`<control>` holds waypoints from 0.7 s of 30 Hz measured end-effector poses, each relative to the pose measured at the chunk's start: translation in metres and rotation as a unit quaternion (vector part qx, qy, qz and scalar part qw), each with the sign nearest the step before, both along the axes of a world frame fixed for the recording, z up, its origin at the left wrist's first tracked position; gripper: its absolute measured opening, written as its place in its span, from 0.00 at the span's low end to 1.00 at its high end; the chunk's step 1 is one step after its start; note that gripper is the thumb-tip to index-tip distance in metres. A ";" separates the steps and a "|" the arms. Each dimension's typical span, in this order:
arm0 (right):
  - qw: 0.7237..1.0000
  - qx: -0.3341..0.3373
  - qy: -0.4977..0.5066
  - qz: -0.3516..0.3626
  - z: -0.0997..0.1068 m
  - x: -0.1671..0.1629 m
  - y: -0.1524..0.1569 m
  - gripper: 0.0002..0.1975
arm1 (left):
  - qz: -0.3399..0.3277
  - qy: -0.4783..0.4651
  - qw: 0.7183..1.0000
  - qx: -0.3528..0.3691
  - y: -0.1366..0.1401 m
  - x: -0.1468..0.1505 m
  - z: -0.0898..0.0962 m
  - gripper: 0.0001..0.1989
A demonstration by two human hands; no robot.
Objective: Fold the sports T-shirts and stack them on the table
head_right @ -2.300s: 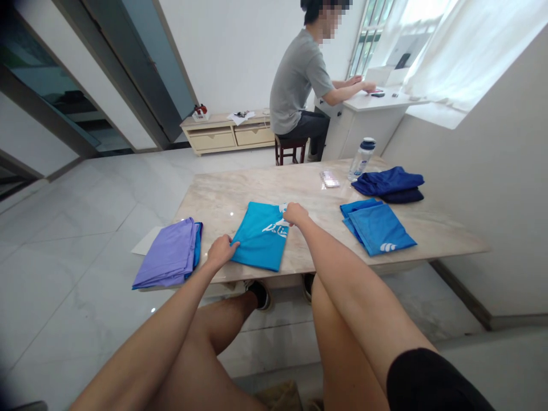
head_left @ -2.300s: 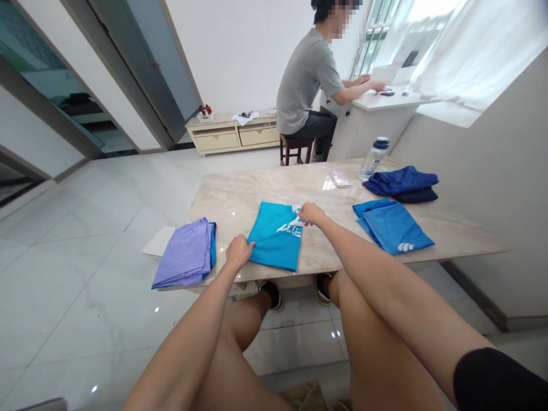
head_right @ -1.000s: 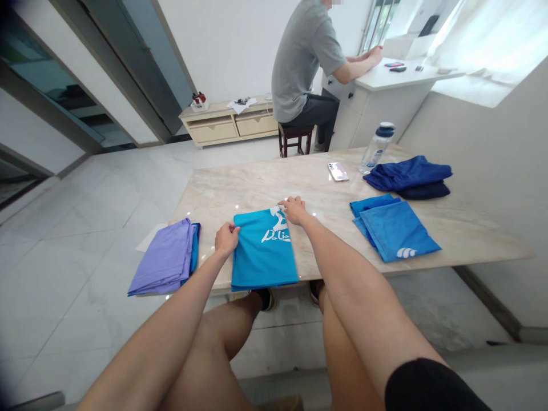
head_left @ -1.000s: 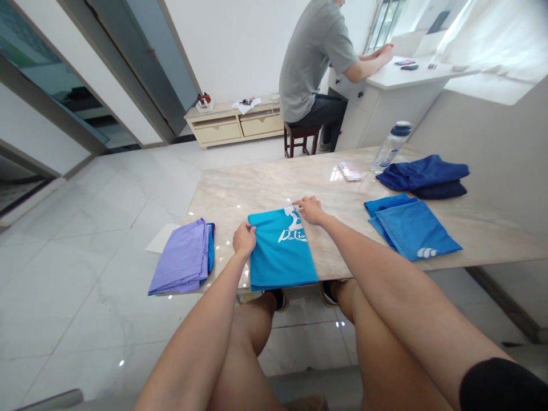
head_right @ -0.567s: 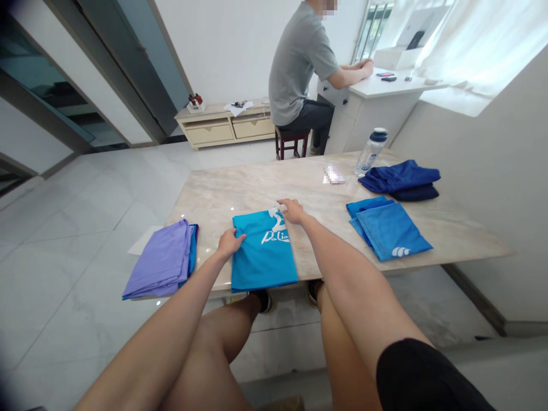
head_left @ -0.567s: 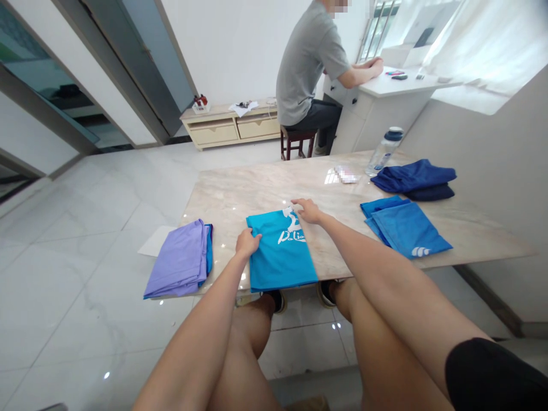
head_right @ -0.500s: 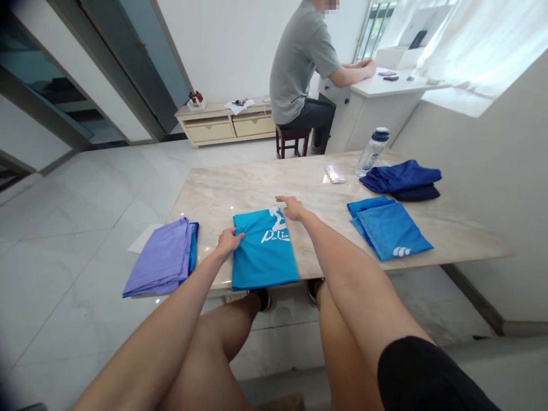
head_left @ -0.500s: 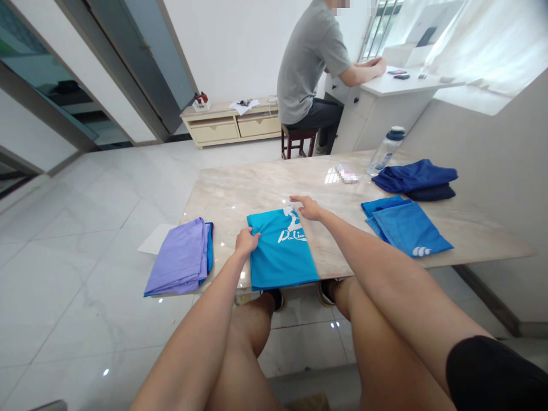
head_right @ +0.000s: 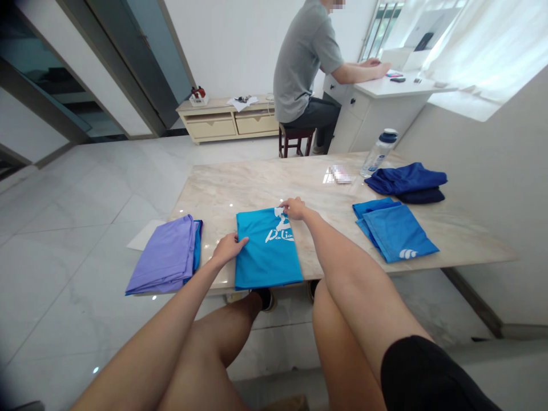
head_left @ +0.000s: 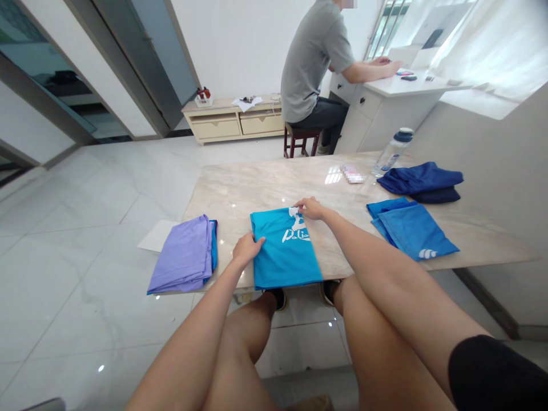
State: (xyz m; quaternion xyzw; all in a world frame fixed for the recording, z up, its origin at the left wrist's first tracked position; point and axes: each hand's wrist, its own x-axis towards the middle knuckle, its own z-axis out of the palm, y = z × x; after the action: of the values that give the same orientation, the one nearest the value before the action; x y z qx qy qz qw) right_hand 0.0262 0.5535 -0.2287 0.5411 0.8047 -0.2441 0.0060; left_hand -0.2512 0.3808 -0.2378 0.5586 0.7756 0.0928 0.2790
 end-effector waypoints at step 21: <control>0.998 0.037 -0.030 -0.051 0.021 -0.019 -0.004 0.15 | -0.055 0.076 0.994 -0.053 -0.007 0.002 0.008 0.15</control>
State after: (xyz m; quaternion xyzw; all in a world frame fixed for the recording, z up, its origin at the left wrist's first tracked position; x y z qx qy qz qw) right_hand 0.0075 0.5491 -0.2075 0.5882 0.7843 -0.1975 -0.0019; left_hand -0.2494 0.3739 -0.2301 0.5903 0.7663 -0.0065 0.2534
